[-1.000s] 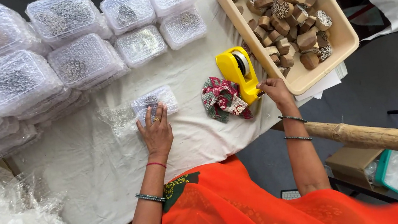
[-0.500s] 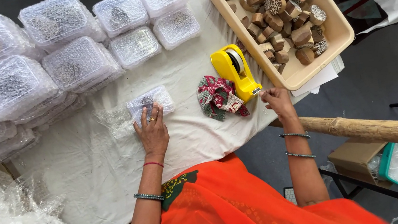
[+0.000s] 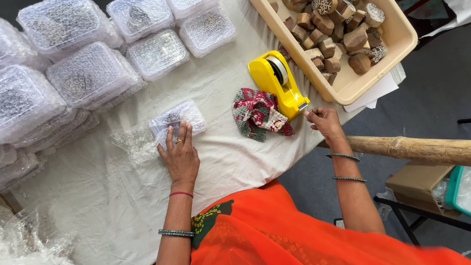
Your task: Packing small jewelry items and wooden stamps into plastic containers and wrapping them in bubble wrap for shipping.
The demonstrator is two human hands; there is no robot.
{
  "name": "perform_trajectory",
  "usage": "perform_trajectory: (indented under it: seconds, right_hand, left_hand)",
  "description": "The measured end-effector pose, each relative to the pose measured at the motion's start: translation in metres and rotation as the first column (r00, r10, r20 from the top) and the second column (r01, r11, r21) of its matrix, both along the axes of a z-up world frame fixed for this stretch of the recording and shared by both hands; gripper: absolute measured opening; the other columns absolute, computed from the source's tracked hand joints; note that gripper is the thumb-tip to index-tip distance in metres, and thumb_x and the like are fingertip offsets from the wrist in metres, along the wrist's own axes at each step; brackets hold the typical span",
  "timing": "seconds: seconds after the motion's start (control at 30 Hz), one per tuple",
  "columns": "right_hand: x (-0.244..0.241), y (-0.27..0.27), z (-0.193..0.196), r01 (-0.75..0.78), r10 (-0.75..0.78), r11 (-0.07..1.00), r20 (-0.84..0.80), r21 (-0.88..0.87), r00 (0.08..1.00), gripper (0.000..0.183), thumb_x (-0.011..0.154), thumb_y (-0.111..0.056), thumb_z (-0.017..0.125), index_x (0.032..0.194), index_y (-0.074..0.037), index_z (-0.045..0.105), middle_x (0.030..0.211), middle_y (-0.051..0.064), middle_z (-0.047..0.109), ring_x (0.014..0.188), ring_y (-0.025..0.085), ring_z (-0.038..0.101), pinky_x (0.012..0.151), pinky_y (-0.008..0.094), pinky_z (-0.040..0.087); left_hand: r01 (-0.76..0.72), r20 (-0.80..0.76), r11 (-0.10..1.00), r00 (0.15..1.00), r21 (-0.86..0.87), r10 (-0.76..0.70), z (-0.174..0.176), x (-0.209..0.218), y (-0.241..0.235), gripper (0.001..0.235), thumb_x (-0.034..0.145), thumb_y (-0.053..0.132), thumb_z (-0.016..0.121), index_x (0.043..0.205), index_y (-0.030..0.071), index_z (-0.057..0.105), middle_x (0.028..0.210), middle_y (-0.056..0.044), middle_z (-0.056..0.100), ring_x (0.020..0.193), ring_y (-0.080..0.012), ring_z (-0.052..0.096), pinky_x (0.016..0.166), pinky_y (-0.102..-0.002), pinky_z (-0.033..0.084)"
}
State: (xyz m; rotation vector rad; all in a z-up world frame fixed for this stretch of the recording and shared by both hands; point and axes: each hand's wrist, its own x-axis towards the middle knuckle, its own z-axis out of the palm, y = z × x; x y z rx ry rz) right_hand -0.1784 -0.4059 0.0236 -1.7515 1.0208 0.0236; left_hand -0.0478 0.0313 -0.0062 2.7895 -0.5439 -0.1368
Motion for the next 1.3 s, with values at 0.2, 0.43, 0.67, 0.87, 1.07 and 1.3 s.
perform_trajectory:
  seconds: [0.2,0.43,0.67,0.87,1.07,1.3]
  right_hand:
    - [-0.011,-0.011,0.009,-0.279,0.16,0.863,-0.296,-0.421,0.942,0.021,0.092,-0.02,0.079,0.091,0.001,0.078,0.073,0.014,0.072,0.06,0.014,0.063,0.057,0.03,0.05]
    - [0.045,0.047,0.031,-0.273,0.277,0.95,0.002,-0.15,0.961,0.028,0.093,-0.026,0.077,0.1,0.001,0.075,0.084,0.005,0.074,0.07,0.009,0.064,0.058,0.027,0.049]
    - [0.181,0.215,0.044,-0.788,0.802,0.596,0.078,-0.154,0.592,0.023,0.094,-0.022,0.073,0.096,0.001,0.075,0.08,0.006,0.073,0.073,0.012,0.062,0.066,0.031,0.052]
    - [0.241,0.268,-0.022,-0.836,0.857,0.504,0.001,-0.215,0.516,0.023,0.091,-0.025,0.075,0.09,-0.001,0.076,0.077,0.011,0.073,0.07,0.02,0.065,0.064,0.038,0.053]
    - [0.245,0.284,-0.041,-0.842,0.777,0.317,-0.389,-0.437,0.495,0.021,0.081,-0.031,0.079,0.086,-0.01,0.08,0.084,0.015,0.075,0.081,0.035,0.072,0.071,0.046,0.056]
    - [0.246,0.282,-0.018,-0.843,0.715,0.403,-0.452,-0.356,0.533,0.03,0.077,-0.038,0.083,0.085,-0.01,0.081,0.084,0.014,0.076,0.08,0.033,0.073,0.071,0.044,0.056]
  left_hand:
    - [-0.011,0.011,0.999,1.0,-0.05,0.011,-0.003,-0.001,0.0,0.061,0.093,0.018,0.065,0.151,0.024,0.05,0.164,0.01,0.036,0.151,-0.0246,0.031,0.117,-0.068,0.027]
    - [-0.057,0.024,0.997,0.998,-0.057,0.058,-0.006,-0.002,-0.001,0.058,0.093,0.013,0.059,0.15,0.021,0.051,0.162,0.005,0.037,0.151,-0.0255,0.031,0.115,-0.073,0.025]
    - [-0.035,0.0,0.994,0.999,-0.101,0.035,0.0,-0.002,-0.004,0.06,0.092,0.008,0.057,0.151,0.021,0.05,0.163,0.006,0.035,0.152,-0.0258,0.029,0.113,-0.075,0.025]
    - [-0.015,0.005,0.994,1.0,-0.104,0.016,-0.006,-0.001,-0.003,0.067,0.089,0.005,0.059,0.153,0.021,0.046,0.166,0.006,0.031,0.153,-0.0262,0.026,0.113,-0.076,0.023]
    - [-0.015,-0.032,0.997,0.999,-0.078,0.012,-0.004,0.001,-0.002,0.07,0.088,0.003,0.059,0.154,0.021,0.045,0.167,0.006,0.03,0.154,-0.0252,0.025,0.114,-0.074,0.024]
    - [-0.018,-0.026,0.993,1.0,-0.114,0.015,-0.007,0.0,-0.002,0.07,0.088,0.002,0.059,0.154,0.022,0.046,0.165,0.007,0.032,0.153,-0.0243,0.027,0.114,-0.074,0.026]
